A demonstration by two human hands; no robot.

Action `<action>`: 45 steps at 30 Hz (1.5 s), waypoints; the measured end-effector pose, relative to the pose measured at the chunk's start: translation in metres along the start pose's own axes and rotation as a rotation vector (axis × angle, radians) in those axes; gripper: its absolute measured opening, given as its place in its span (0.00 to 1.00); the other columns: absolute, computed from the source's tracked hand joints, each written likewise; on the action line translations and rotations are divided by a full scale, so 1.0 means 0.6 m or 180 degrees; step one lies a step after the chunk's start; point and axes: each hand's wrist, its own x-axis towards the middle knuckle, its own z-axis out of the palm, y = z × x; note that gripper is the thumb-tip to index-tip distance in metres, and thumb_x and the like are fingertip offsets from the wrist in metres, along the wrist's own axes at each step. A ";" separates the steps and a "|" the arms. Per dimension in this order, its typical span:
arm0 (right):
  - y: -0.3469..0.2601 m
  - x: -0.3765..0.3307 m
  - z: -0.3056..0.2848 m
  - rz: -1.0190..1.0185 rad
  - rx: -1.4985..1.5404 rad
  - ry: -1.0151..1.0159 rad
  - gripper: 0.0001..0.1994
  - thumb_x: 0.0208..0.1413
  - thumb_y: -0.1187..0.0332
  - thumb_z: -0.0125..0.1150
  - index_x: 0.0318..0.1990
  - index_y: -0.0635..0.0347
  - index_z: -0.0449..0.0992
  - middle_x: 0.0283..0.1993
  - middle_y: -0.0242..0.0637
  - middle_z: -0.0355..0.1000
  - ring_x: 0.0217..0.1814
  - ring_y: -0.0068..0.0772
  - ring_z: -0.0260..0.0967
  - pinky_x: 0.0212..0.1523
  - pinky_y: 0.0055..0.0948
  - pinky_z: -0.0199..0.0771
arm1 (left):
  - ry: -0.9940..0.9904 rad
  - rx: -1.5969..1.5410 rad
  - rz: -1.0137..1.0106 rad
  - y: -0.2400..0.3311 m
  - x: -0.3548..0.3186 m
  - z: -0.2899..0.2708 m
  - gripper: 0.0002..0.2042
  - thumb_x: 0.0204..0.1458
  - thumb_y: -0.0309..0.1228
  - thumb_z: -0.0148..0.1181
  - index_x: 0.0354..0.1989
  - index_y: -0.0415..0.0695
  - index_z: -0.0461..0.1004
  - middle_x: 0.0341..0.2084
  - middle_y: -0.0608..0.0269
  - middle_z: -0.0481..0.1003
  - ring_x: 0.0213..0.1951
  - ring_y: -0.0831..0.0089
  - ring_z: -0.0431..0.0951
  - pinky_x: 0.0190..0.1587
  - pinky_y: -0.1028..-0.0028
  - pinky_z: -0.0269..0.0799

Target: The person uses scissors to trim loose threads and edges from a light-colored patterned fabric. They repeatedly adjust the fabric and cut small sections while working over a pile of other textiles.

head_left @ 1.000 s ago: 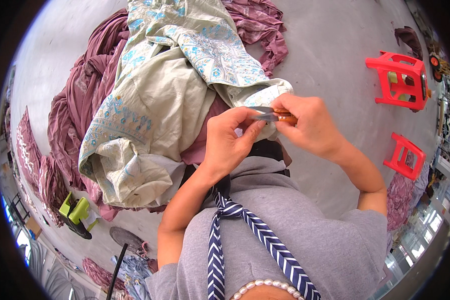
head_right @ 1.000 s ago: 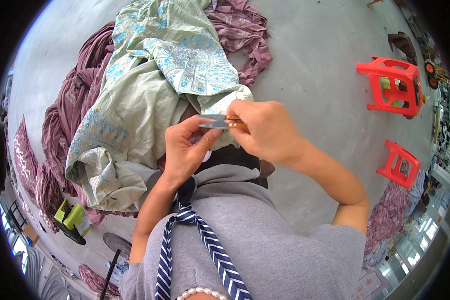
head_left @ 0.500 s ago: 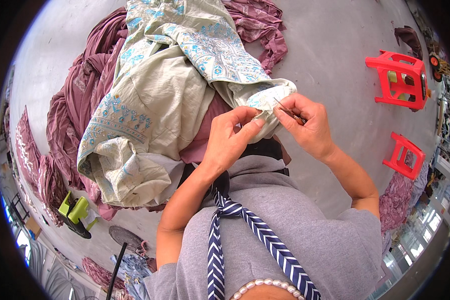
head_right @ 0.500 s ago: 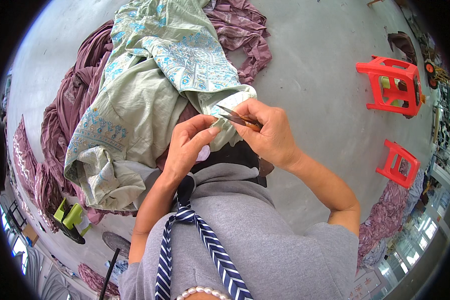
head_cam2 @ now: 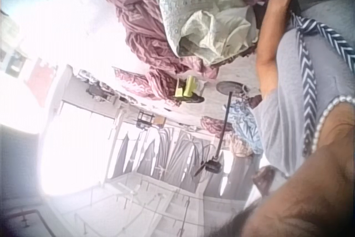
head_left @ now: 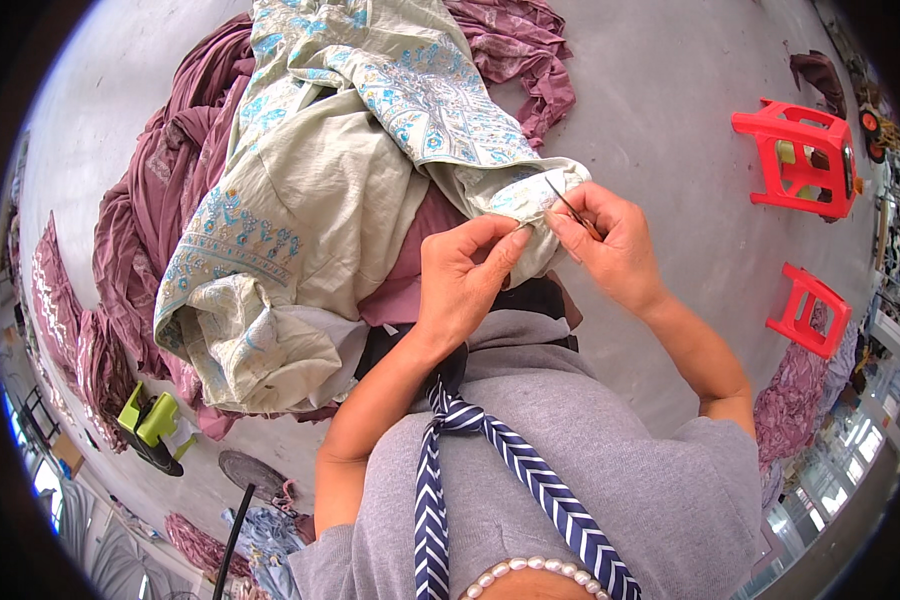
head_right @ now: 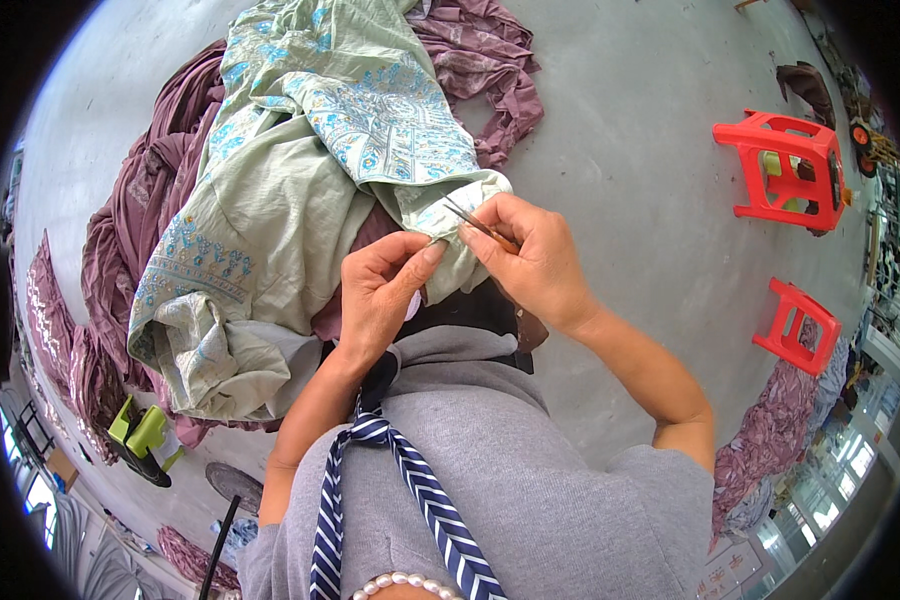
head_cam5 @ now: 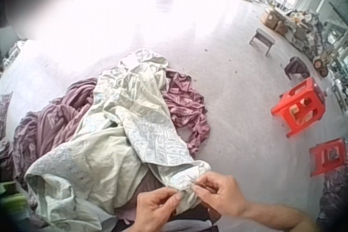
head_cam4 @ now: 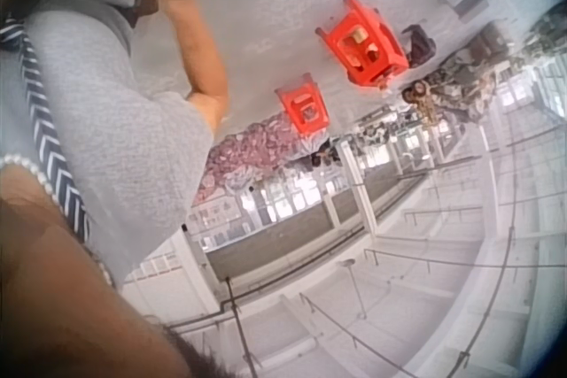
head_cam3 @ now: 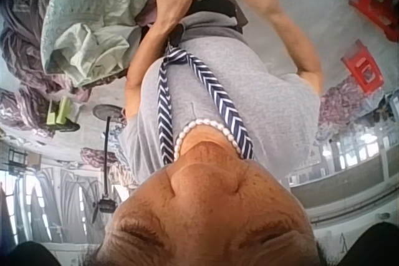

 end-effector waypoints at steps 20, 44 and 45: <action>-0.039 -0.034 -0.037 0.1000 -0.0096 -0.0965 0.21 0.65 0.54 0.40 0.32 0.64 0.70 0.20 0.22 0.55 0.21 0.13 0.48 0.21 0.17 0.50 | -0.0027 -0.0278 0.0040 0.012 0.002 0.002 0.07 0.52 0.25 0.60 0.35 0.34 0.76 0.20 0.70 0.74 0.22 0.88 0.69 0.23 0.84 0.64; -0.035 -0.029 -0.022 0.0829 0.0201 -0.0899 0.20 0.65 0.55 0.41 0.31 0.63 0.69 0.21 0.22 0.55 0.22 0.12 0.48 0.21 0.16 0.50 | 0.0085 -0.0056 0.0203 0.010 0.001 0.002 0.06 0.51 0.24 0.60 0.35 0.34 0.76 0.17 0.69 0.73 0.21 0.88 0.68 0.23 0.84 0.64; -0.036 -0.029 -0.021 0.0856 0.0263 -0.0866 0.20 0.65 0.55 0.43 0.30 0.64 0.69 0.22 0.23 0.57 0.23 0.13 0.51 0.23 0.16 0.54 | 0.0098 0.0012 0.0240 0.010 0.000 0.002 0.06 0.51 0.24 0.60 0.35 0.34 0.76 0.17 0.69 0.73 0.20 0.88 0.68 0.22 0.84 0.64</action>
